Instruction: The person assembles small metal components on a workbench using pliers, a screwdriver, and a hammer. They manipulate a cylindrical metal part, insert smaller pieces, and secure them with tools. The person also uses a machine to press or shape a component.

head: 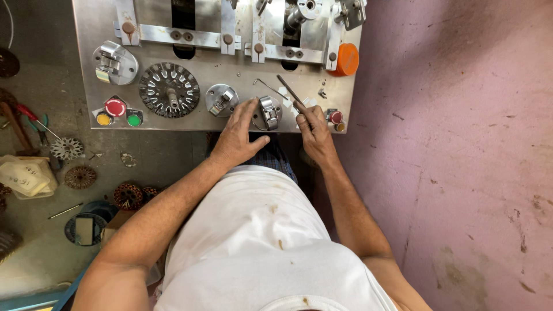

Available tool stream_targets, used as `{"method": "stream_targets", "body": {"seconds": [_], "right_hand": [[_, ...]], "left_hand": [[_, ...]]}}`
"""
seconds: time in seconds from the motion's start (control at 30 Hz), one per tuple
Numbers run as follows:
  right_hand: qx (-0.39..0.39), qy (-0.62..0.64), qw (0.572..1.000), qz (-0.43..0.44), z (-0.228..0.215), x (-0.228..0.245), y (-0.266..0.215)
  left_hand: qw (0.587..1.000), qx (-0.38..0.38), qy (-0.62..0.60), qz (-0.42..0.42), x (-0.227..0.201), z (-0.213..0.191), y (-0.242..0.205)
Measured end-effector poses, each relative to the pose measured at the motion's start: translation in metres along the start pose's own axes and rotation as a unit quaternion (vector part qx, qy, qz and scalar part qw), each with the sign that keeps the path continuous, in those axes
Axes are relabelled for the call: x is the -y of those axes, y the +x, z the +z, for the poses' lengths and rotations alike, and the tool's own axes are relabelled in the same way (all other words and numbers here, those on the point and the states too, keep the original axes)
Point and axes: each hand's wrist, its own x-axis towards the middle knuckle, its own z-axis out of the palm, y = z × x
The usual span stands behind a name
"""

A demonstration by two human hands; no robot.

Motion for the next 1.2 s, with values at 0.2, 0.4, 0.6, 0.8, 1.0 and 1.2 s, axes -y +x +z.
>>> {"method": "stream_targets", "body": {"seconds": [0.2, 0.4, 0.6, 0.8, 1.0, 1.2], "right_hand": [[-0.065, -0.042, 0.996, -0.038, 0.022, -0.002, 0.003], [-0.058, -0.086, 0.993, -0.057, 0.024, 0.004, 0.011], [-0.041, -0.117, 0.991, -0.056, 0.029, 0.015, 0.002], [0.004, 0.170, 0.975, 0.145, 0.031, 0.015, 0.008], [0.025, 0.224, 0.958, 0.176, 0.029, 0.007, 0.010], [0.037, 0.309, 0.927, 0.211, 0.031, 0.006, 0.007]], "left_hand": [[0.999, -0.028, 0.040, 0.003, 0.000, 0.016, 0.017], [0.997, -0.061, 0.039, 0.038, 0.004, 0.028, 0.027], [0.998, -0.024, 0.017, 0.059, 0.011, 0.022, 0.031], [0.998, -0.021, 0.003, 0.055, 0.009, 0.020, 0.036], [0.997, -0.064, 0.018, 0.024, 0.003, 0.035, 0.037], [0.993, -0.109, 0.013, 0.032, 0.004, 0.042, 0.038]]}}
